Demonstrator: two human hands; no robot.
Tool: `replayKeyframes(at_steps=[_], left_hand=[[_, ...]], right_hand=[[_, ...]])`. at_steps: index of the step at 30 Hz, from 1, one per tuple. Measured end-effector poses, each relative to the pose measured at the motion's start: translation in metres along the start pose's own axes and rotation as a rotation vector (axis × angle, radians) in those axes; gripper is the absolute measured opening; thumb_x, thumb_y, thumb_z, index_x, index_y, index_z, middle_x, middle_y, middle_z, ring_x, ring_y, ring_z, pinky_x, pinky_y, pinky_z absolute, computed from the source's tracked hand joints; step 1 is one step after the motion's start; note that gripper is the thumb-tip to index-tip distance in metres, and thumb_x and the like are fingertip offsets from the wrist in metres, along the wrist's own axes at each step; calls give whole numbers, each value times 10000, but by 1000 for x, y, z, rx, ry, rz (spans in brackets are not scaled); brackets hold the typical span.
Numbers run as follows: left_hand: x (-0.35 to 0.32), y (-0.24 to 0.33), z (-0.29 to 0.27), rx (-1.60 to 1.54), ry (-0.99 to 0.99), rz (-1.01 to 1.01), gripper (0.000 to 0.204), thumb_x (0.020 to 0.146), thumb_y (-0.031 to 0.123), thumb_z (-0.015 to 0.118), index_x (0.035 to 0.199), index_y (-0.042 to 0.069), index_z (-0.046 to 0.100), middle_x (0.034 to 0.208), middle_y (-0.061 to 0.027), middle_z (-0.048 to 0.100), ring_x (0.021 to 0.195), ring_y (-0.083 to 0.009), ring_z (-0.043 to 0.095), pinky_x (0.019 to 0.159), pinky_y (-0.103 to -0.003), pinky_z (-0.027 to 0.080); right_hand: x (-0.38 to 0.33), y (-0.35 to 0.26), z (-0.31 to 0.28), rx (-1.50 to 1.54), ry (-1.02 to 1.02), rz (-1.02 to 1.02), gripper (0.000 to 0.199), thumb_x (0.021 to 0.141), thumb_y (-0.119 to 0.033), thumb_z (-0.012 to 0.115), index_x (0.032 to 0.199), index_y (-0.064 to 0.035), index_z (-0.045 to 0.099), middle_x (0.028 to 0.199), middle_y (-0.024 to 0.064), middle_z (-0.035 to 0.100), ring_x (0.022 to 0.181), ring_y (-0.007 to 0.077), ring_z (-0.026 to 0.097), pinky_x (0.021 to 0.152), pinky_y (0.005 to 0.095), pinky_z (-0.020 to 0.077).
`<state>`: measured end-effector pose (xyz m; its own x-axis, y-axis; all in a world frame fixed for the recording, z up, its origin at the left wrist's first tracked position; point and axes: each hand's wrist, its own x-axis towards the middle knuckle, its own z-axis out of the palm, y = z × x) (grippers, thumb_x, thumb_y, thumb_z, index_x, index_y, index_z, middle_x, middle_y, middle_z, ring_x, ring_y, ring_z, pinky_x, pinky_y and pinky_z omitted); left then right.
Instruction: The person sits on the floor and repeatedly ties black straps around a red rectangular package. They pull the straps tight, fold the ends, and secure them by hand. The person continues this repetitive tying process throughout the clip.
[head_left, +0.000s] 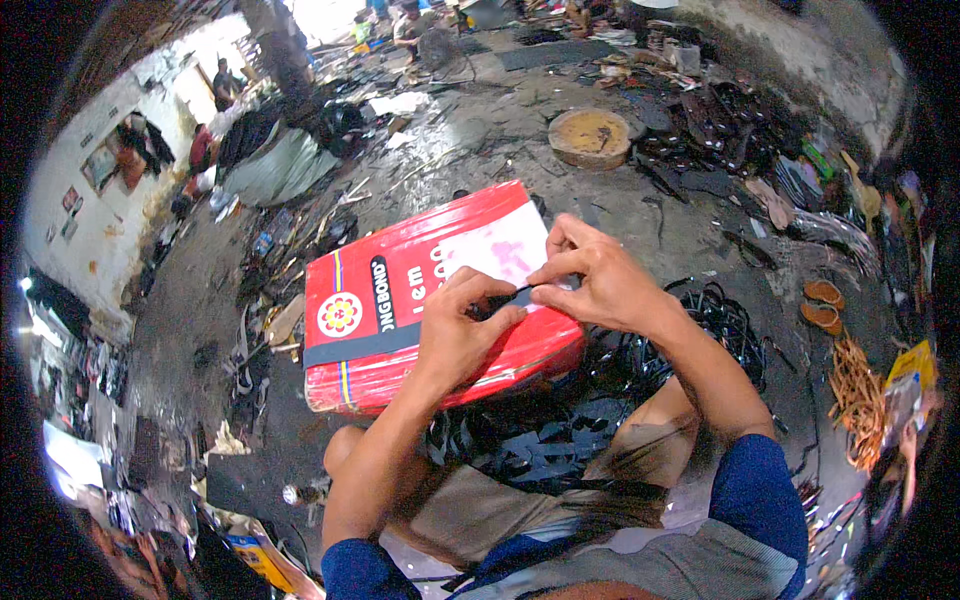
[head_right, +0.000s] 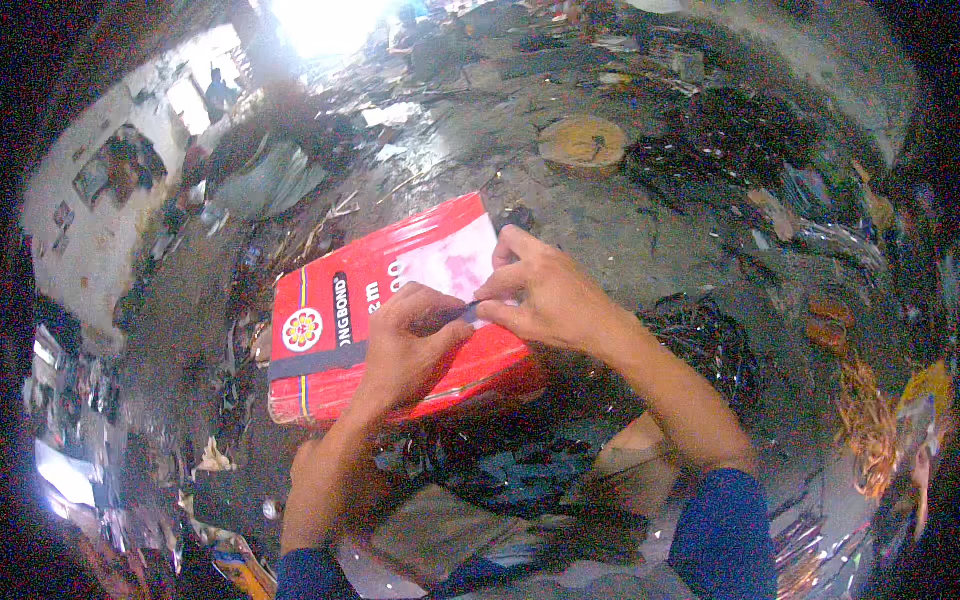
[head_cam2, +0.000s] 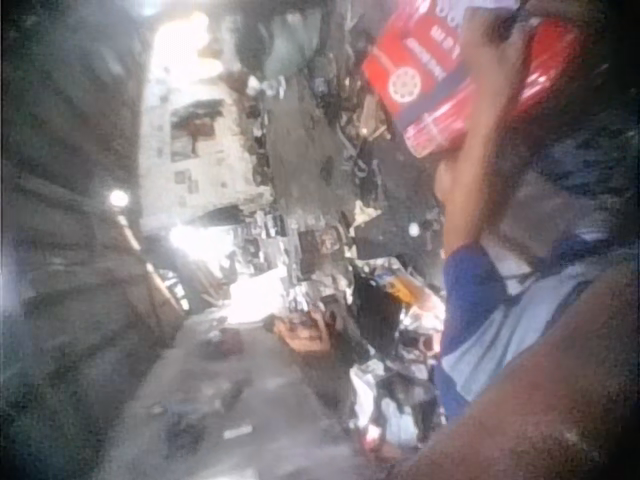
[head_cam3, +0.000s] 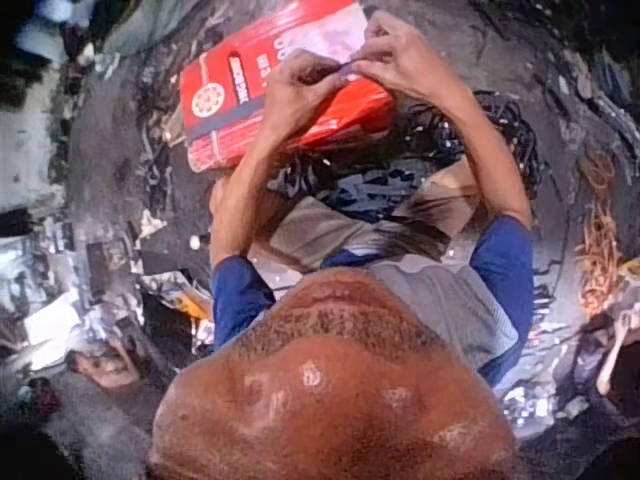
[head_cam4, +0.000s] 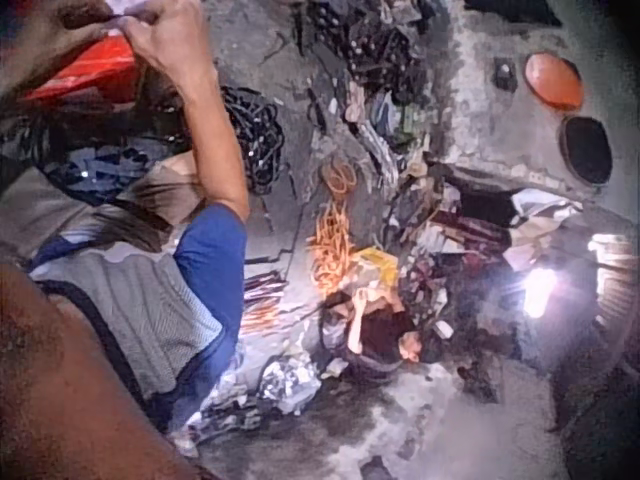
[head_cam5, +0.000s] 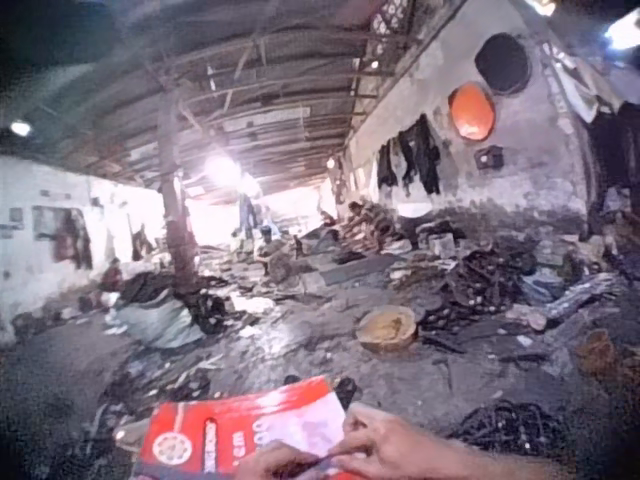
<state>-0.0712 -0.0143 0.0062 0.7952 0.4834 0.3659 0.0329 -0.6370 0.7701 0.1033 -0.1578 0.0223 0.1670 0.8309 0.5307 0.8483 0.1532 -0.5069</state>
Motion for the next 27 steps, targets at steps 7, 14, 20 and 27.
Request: replayKeyframes(at_steps=[7,14,20,27], left_hand=[[2,-6,2,85,37,36,199,787,105,847,955,38,762,853,-49,655,699,-118,598,638,-276,481],[4,-23,8,-227,46,-89,100,821,71,817,894,24,767,833,-19,644,703,-81,578,627,-245,451],[8,-13,6,-127,31,-164,45,820,35,780,849,7,761,775,-33,686,676,-88,617,619,-252,486],[25,-9,-7,-18,-122,-90,100,795,77,785,822,-13,751,760,-73,698,663,-122,654,618,-280,523]], right_hand=[[2,-1,-3,27,-33,67,239,791,-259,794,919,-58,789,1031,176,607,987,351,644,873,426,530],[-1,7,20,75,155,138,183,774,-213,821,877,-70,772,922,122,580,817,256,588,718,381,482],[1,23,41,558,145,475,147,687,-146,767,735,-76,647,657,13,518,621,137,495,552,343,390],[0,4,40,299,340,427,324,719,-190,806,913,-79,572,666,-10,510,581,106,451,513,325,353]])
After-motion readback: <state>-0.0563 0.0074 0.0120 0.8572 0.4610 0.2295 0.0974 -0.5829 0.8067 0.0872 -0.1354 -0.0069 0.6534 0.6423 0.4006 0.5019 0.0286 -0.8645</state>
